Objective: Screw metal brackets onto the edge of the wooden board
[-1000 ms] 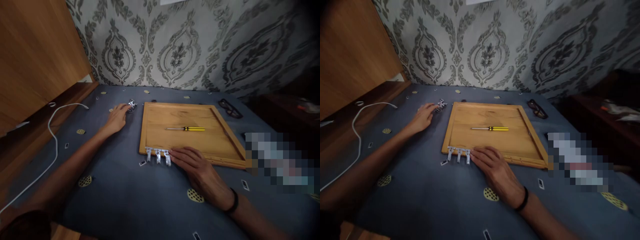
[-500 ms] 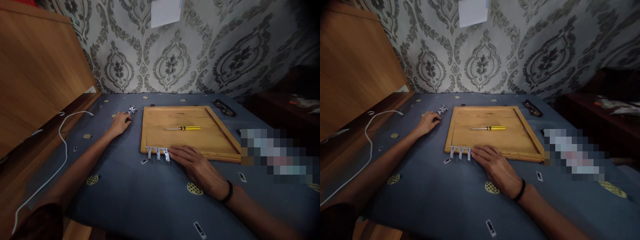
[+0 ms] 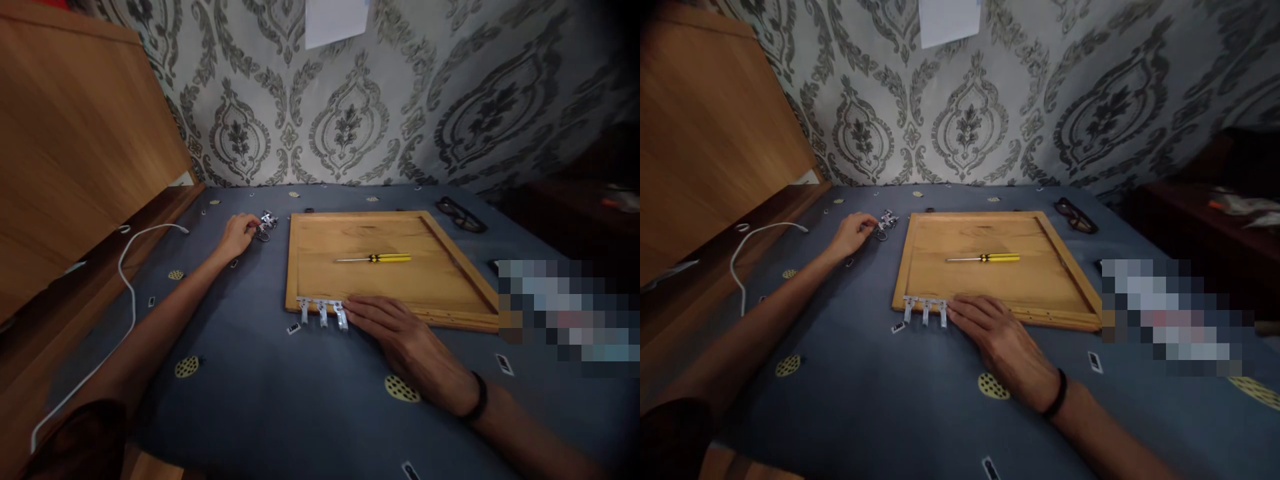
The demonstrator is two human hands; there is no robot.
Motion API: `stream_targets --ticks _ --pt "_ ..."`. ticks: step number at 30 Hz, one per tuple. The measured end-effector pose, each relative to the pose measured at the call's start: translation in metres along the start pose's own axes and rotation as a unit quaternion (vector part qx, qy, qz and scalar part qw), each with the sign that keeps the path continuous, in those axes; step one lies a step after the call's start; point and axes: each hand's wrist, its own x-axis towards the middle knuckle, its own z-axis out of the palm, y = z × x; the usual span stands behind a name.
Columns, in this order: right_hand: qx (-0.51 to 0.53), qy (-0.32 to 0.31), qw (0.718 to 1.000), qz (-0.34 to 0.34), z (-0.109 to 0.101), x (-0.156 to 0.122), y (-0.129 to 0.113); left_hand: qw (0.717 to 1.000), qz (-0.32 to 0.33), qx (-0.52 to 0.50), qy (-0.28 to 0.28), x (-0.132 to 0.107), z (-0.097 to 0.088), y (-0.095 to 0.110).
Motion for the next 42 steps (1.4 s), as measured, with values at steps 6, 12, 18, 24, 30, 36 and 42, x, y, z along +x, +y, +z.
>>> stream_targets --ticks 6,12,18,24,30,36,42 --pt "0.007 -0.011 1.0 0.003 0.0 -0.001 0.001 0.999 0.025 0.022 0.005 -0.004 -0.004 0.007" --pt "0.006 -0.008 1.0 0.005 -0.001 0.0 0.0 0.998 0.047 0.032 0.007 -0.006 -0.012 0.007" --pt "0.013 -0.012 1.0 0.01 -0.005 0.002 0.001 0.998 0.063 0.03 0.006 -0.011 -0.013 0.006" --pt "0.016 -0.011 1.0 0.011 -0.002 0.0 0.002 0.999 0.028 0.018 0.019 -0.009 -0.017 0.007" --pt "0.014 -0.015 1.0 0.01 -0.002 -0.002 0.003 0.999 -0.037 -0.005 0.009 0.002 -0.013 0.007" --pt "0.017 -0.015 1.0 0.009 -0.001 -0.002 0.004 0.998 -0.06 -0.022 0.006 0.015 -0.015 0.003" --pt "0.01 -0.006 1.0 0.005 -0.001 0.001 0.002 0.998 -0.057 -0.038 -0.007 0.038 -0.008 0.012"
